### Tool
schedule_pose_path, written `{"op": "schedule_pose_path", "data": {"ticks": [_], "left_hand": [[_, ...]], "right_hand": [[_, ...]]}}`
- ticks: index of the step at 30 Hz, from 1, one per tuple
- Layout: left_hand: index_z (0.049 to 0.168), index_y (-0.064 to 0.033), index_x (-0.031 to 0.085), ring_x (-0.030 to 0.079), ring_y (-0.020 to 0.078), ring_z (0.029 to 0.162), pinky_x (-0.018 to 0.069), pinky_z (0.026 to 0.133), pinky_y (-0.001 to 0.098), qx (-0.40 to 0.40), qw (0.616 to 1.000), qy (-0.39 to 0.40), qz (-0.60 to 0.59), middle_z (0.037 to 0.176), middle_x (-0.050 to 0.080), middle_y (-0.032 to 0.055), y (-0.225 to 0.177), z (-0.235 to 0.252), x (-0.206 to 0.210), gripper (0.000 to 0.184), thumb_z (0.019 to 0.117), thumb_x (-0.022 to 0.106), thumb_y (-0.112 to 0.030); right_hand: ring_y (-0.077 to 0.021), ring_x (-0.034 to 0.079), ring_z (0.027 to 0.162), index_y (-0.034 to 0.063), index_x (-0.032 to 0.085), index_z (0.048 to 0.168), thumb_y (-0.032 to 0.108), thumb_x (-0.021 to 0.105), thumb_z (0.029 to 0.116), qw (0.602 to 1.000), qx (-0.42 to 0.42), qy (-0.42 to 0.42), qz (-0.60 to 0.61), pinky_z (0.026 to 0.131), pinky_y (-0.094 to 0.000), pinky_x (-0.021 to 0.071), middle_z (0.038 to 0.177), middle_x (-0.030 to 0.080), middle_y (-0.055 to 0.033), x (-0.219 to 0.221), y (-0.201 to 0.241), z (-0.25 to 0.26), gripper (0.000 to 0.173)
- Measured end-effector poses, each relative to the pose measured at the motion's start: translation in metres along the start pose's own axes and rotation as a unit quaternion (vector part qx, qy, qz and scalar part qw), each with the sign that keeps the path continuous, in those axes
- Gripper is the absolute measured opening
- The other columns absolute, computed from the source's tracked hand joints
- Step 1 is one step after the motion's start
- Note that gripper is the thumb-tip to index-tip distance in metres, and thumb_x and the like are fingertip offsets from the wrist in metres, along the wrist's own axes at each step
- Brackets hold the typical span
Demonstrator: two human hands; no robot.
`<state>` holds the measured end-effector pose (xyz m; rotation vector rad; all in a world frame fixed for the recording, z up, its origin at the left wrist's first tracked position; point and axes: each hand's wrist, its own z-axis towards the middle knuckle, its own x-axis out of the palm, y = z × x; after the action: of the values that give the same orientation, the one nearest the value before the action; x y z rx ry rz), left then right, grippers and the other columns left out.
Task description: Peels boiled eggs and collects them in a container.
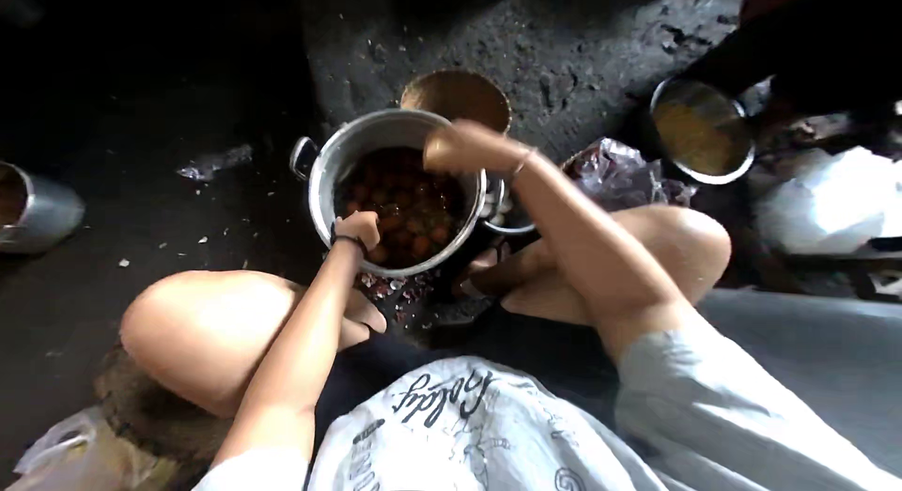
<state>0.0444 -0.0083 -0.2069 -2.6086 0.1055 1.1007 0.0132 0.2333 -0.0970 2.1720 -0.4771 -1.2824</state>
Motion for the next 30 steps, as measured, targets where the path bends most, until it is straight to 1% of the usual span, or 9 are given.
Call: {"op": "schedule_pose_path", "data": {"ticks": [4,6,8,10,15,20,24,27,30], "left_hand": [[0.137,-0.0066,0.061,0.056,0.0441,0.129,0.0416,0.102,0.0701,-0.052,0.997,0.034,0.037,0.135,0.062,0.0243,-0.008,0.013,0.002,0.040,0.0986,0.061,-0.019],[0.135,-0.0019,0.060,0.058,0.0466,0.126,0.0441,0.099,0.0699,-0.082,0.996,0.029,0.037,0.133,0.061,0.0278,-0.013,0.014,0.000,0.041,0.0981,0.064,-0.021],[0.137,0.0006,0.057,0.058,0.0470,0.125,0.0441,0.100,0.0686,-0.100,0.994,0.030,0.033,0.132,0.061,0.0293,-0.013,0.012,0.002,0.048,0.0962,0.067,-0.022],[0.139,0.0011,0.054,0.058,0.0477,0.125,0.0448,0.100,0.0682,-0.107,0.993,0.035,0.026,0.132,0.060,0.0297,-0.014,0.011,0.003,0.051,0.0960,0.067,-0.022],[0.144,-0.0022,0.053,0.053,0.0478,0.131,0.0466,0.101,0.0665,-0.098,0.993,0.052,0.031,0.147,0.048,0.0295,-0.008,0.015,0.008,0.054,0.0959,0.068,-0.022],[0.151,-0.0017,0.043,0.052,0.0497,0.130,0.0457,0.101,0.0668,-0.081,0.995,0.043,0.026,0.151,0.043,0.0309,-0.010,0.021,0.013,0.071,0.0905,0.075,-0.019],[0.154,0.0009,0.035,0.053,0.0523,0.129,0.0428,0.104,0.0673,-0.060,0.997,0.052,-0.013,0.143,0.049,0.0350,-0.017,0.015,0.010,0.080,0.0881,0.078,-0.015],[0.155,-0.0013,0.032,0.054,0.0490,0.128,0.0444,0.104,0.0645,-0.050,0.997,0.056,-0.023,0.142,0.051,0.0329,-0.016,0.016,0.012,0.084,0.0889,0.078,-0.024],[0.153,-0.0004,0.034,0.058,0.0471,0.124,0.0473,0.101,0.0633,-0.092,0.993,0.021,-0.065,0.136,0.057,0.0318,-0.014,0.009,0.007,0.077,0.0954,0.069,-0.038]], "right_hand": [[-0.0116,0.062,0.070,0.0058,0.060,0.127,0.030,0.063,0.0993,0.969,0.048,-0.198,0.143,0.063,-0.0317,0.0553,0.099,0.067,-0.0065,-0.079,-0.034,-0.020,0.038],[-0.0225,0.066,0.084,0.0016,0.060,0.126,0.035,0.064,0.0983,0.946,0.164,-0.257,0.111,0.075,-0.0429,0.0569,0.106,0.067,-0.0140,-0.082,-0.077,-0.015,0.044],[-0.0420,0.063,0.117,-0.0059,0.062,0.128,0.036,0.065,0.0980,0.924,0.286,-0.242,0.074,0.099,-0.0621,0.0486,0.126,0.063,-0.0285,-0.048,-0.128,-0.002,0.051],[-0.0457,0.050,0.136,-0.0081,0.055,0.138,0.030,0.064,0.1001,0.910,0.378,-0.160,0.056,0.112,-0.0637,0.0386,0.142,0.054,-0.0311,0.008,-0.171,0.003,0.054],[-0.0398,0.048,0.139,-0.0096,0.053,0.138,0.018,0.059,0.1023,0.860,0.494,-0.069,0.105,0.112,-0.0552,0.0420,0.146,0.050,-0.0293,0.093,-0.193,-0.004,0.045],[-0.0478,0.048,0.138,-0.0116,0.055,0.136,0.030,0.044,0.1098,0.914,0.349,-0.206,0.032,0.114,-0.0629,0.0370,0.142,0.054,-0.0345,0.032,-0.191,0.016,0.050],[-0.0336,0.066,0.115,-0.0061,0.058,0.131,0.021,0.045,0.1074,0.937,0.154,-0.309,0.048,0.101,-0.0488,0.0525,0.127,0.064,-0.0250,-0.041,-0.085,0.032,0.038],[-0.0331,0.067,0.109,-0.0028,0.067,0.119,0.017,0.055,0.1028,0.987,0.013,-0.154,-0.034,0.098,-0.0531,0.0527,0.117,0.068,-0.0224,-0.012,0.001,0.028,0.028],[-0.0409,0.066,0.110,-0.0004,0.071,0.108,0.015,0.061,0.0995,0.972,-0.028,0.089,-0.213,0.093,-0.0634,0.0524,0.113,0.069,-0.0228,0.079,0.032,0.031,0.020]]}}
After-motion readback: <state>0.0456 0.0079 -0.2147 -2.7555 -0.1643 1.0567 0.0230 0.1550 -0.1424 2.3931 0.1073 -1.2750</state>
